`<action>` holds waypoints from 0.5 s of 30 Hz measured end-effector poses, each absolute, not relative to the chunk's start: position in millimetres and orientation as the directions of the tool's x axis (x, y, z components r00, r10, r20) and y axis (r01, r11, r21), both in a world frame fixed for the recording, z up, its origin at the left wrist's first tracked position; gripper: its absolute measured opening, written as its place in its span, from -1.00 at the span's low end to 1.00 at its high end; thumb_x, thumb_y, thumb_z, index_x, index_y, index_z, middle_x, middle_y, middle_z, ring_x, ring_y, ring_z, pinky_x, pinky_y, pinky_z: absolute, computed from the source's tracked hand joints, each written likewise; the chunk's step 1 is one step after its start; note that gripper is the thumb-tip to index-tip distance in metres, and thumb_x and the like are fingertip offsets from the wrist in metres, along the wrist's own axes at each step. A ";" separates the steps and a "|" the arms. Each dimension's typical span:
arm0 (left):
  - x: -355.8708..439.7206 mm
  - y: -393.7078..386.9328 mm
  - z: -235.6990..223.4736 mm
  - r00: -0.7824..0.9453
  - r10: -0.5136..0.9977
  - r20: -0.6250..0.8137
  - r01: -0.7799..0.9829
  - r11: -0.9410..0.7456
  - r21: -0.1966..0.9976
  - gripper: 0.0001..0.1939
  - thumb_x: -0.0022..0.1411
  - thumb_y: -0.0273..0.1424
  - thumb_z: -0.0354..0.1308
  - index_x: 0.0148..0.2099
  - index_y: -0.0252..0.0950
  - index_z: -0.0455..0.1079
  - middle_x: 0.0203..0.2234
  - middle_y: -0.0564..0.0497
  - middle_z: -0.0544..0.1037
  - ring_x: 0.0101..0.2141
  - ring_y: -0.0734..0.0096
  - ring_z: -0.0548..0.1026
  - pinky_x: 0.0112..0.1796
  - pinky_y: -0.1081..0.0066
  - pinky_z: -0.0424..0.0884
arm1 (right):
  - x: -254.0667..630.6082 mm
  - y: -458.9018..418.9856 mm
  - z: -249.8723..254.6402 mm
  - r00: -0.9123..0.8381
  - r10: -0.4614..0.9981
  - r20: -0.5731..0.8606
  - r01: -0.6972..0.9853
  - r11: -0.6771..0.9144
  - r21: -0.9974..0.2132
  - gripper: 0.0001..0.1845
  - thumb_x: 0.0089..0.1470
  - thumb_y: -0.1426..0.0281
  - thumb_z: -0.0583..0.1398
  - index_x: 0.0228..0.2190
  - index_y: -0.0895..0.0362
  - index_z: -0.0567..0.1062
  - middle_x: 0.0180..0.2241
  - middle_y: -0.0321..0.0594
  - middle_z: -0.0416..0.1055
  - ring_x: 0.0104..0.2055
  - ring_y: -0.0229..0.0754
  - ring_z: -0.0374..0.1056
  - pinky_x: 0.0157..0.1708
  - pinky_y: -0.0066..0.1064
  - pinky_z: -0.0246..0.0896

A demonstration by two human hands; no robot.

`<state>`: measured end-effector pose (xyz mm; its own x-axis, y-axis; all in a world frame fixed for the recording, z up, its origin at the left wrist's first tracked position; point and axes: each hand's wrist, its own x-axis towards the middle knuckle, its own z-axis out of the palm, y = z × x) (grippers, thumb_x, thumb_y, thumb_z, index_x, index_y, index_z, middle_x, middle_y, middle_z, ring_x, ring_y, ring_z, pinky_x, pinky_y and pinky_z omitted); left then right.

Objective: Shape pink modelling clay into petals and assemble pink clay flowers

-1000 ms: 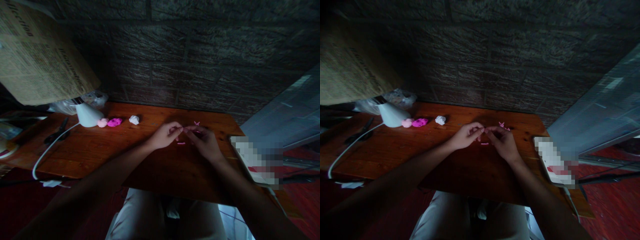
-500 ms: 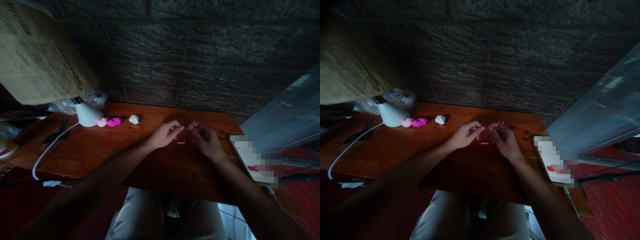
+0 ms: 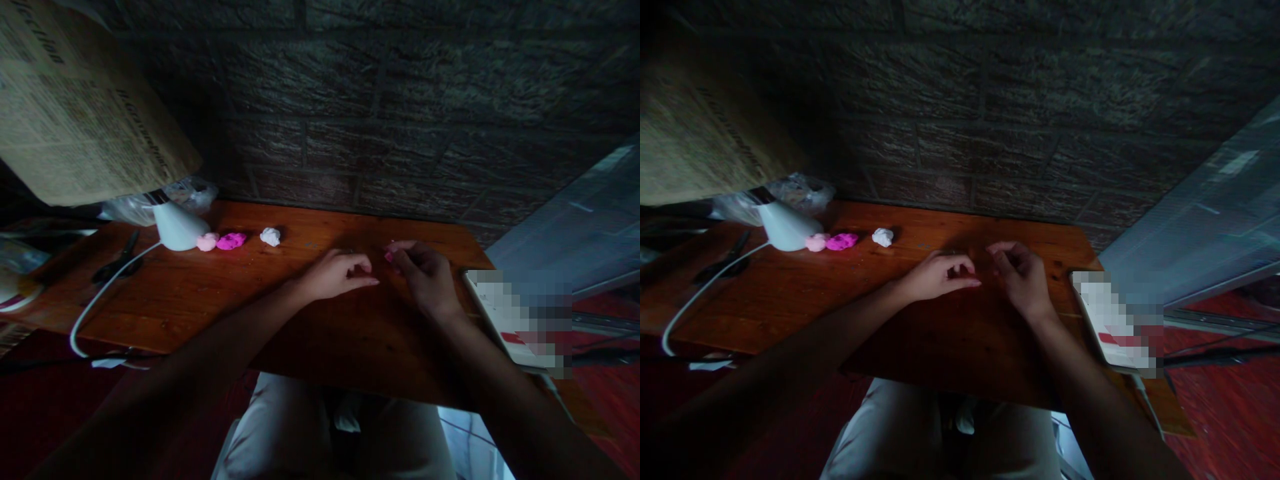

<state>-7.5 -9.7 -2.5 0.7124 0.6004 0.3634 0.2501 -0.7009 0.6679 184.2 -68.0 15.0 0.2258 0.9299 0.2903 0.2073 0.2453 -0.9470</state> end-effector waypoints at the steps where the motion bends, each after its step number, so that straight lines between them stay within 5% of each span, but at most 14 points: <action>1: -7.7 -8.9 -3.7 0.727 0.590 0.351 0.250 -0.704 0.665 -0.75 0.23 -0.20 0.33 -0.17 -0.26 0.49 -0.31 0.04 0.63 -0.42 0.49 0.46 -0.32 0.47 0.31 | 184.3 -67.9 15.6 0.256 0.928 0.271 0.167 0.234 -0.958 -0.58 -0.03 0.02 0.39 -0.35 0.12 0.57 -0.46 -0.25 0.49 -0.51 -0.28 0.30 -0.50 -0.41 0.20; 6: -7.1 -6.2 -6.9 0.775 0.575 0.263 0.305 -0.704 0.641 -0.61 0.16 -0.29 0.40 0.02 -0.22 0.46 -0.21 0.01 0.66 -0.38 0.44 0.50 -0.21 0.40 0.37 | 192.0 -64.7 20.6 0.409 0.874 0.262 0.001 0.287 -0.958 -0.58 -0.11 0.17 0.45 -0.22 0.06 0.53 -0.41 -0.30 0.51 -0.50 -0.28 0.32 -0.53 -0.43 0.16; 10: -6.3 -6.4 -7.1 0.785 0.562 0.260 0.301 -0.713 0.633 -0.74 0.23 -0.33 0.34 -0.03 -0.23 0.49 -0.26 0.01 0.66 -0.34 0.40 0.54 -0.15 0.37 0.40 | 209.5 -59.8 25.2 0.494 0.812 0.312 -0.020 0.370 -0.929 -0.69 -0.13 0.19 0.44 -0.36 0.07 0.55 -0.44 -0.36 0.41 -0.59 -0.39 0.09 -0.60 -0.45 0.02; 15: -5.5 -6.5 -7.9 0.793 0.544 0.274 0.263 -0.712 0.651 -0.86 0.29 -0.42 0.26 -0.09 -0.26 0.49 -0.26 -0.02 0.67 -0.30 0.40 0.57 -0.18 0.40 0.41 | 221.2 -57.3 26.7 0.543 0.793 0.276 -0.043 0.354 -0.934 -0.71 -0.16 0.21 0.45 -0.40 0.08 0.58 -0.38 -0.32 0.45 -0.57 -0.40 0.06 -0.63 -0.46 -0.05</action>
<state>-5.5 -6.5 -7.9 0.7927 0.5444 0.2745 0.2634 -0.7118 0.6511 221.2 -57.3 26.7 0.5427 0.7935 0.2756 -0.0434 0.3541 -0.9342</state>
